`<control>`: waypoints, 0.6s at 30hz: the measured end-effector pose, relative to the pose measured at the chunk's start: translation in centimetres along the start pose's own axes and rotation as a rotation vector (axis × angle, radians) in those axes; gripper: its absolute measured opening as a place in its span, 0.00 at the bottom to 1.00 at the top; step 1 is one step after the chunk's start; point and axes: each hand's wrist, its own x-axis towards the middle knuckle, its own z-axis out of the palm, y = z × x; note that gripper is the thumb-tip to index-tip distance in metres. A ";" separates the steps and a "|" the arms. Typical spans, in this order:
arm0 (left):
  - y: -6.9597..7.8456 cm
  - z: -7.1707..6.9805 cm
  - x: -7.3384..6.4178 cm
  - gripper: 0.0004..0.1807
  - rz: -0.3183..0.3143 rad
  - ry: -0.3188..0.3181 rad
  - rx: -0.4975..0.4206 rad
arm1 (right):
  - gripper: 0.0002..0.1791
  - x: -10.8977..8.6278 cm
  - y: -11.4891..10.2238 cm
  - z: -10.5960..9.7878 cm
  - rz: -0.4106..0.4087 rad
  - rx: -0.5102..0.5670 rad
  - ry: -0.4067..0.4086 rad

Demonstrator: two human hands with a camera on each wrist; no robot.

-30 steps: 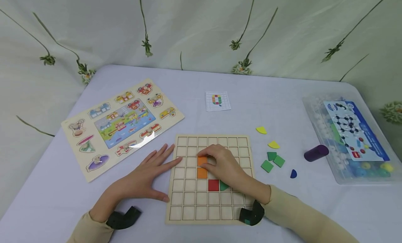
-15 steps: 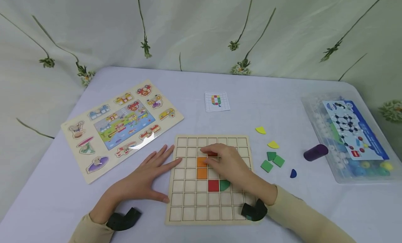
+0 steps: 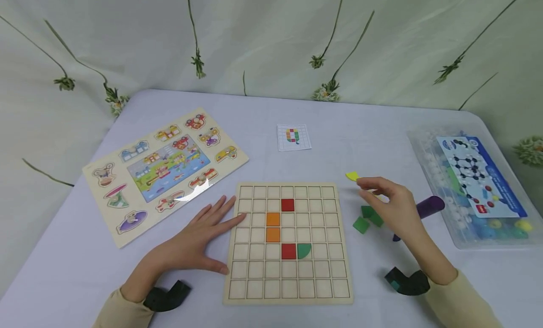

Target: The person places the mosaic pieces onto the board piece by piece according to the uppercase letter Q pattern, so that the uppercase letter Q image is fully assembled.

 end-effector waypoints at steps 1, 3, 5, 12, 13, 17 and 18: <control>0.0 0.0 0.0 0.58 0.002 0.001 -0.001 | 0.13 -0.3 0.7 -0.2 0.018 -0.028 0.009; 0.0 0.0 0.0 0.58 0.002 0.000 -0.001 | 0.15 -1.0 1.4 -0.5 0.061 -0.057 0.015; 0.0 0.0 0.0 0.58 0.001 -0.001 0.000 | 0.16 -1.5 1.5 -0.7 0.094 -0.080 0.015; 0.0 0.0 0.0 0.58 -0.004 -0.002 0.010 | 0.20 -1.8 1.2 -1.0 0.140 -0.114 -0.008; 0.0 0.0 0.0 0.58 -0.005 -0.002 0.010 | 0.20 -1.7 1.3 -0.9 0.141 -0.120 -0.010; 0.0 0.0 0.0 0.58 -0.002 0.000 0.012 | 0.21 -1.6 1.8 -0.6 0.117 -0.137 0.002; -0.1 0.1 0.0 0.58 -0.001 0.001 0.011 | 0.21 -1.5 1.9 -0.5 0.105 -0.147 0.011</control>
